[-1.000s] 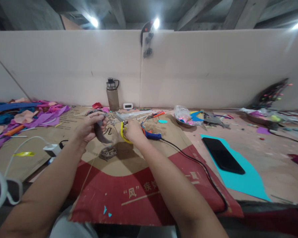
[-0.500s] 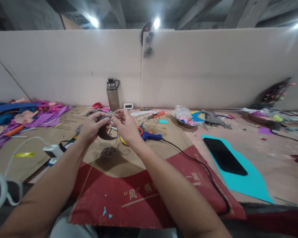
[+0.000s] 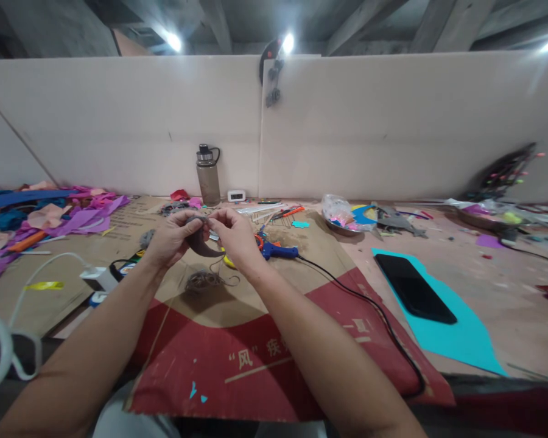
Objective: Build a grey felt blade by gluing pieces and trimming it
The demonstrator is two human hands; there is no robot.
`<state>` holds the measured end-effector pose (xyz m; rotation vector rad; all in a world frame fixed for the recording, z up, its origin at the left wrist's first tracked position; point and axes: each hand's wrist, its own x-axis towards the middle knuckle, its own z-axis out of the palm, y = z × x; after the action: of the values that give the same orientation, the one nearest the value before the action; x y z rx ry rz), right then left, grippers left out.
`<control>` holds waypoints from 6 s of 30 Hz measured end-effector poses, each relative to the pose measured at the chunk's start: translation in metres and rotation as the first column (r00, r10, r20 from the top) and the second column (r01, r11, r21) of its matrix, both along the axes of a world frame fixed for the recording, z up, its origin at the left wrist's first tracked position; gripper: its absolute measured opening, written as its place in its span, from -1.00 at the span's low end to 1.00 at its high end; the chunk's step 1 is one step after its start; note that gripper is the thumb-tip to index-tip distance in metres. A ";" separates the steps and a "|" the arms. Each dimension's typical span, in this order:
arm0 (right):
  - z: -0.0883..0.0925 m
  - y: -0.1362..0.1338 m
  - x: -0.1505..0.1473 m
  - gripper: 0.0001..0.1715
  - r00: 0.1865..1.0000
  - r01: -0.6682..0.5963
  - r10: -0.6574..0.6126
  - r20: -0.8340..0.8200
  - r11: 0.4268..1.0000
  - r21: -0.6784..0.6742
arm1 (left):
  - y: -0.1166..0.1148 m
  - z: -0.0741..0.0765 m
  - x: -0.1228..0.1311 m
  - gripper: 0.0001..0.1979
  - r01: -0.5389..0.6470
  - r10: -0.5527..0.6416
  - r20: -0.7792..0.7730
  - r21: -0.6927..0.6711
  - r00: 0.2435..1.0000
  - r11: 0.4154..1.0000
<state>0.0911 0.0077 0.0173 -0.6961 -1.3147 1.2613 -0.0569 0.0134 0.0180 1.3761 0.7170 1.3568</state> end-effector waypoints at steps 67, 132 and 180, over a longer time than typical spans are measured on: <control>0.004 -0.013 0.018 -0.83 0.973 0.135 -0.150 0.175 0.986 0.097 | -0.015 0.001 0.008 -0.74 -0.154 0.171 -0.163 0.110 0.972 0.982; -0.009 -0.023 0.021 -0.59 0.677 0.110 -0.700 0.225 0.399 0.911 | -0.020 0.007 0.015 -0.86 0.062 -0.048 0.212 -0.063 0.976 0.996; -0.019 -0.004 0.012 -0.78 0.905 -0.002 -0.067 0.421 0.987 0.161 | -0.004 0.010 0.001 -0.76 -0.185 0.202 0.203 -0.099 0.958 0.978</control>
<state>0.1030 0.0034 -0.0019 -0.9096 -1.7318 0.9933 -0.0562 0.0090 0.0276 1.1002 0.7672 1.5855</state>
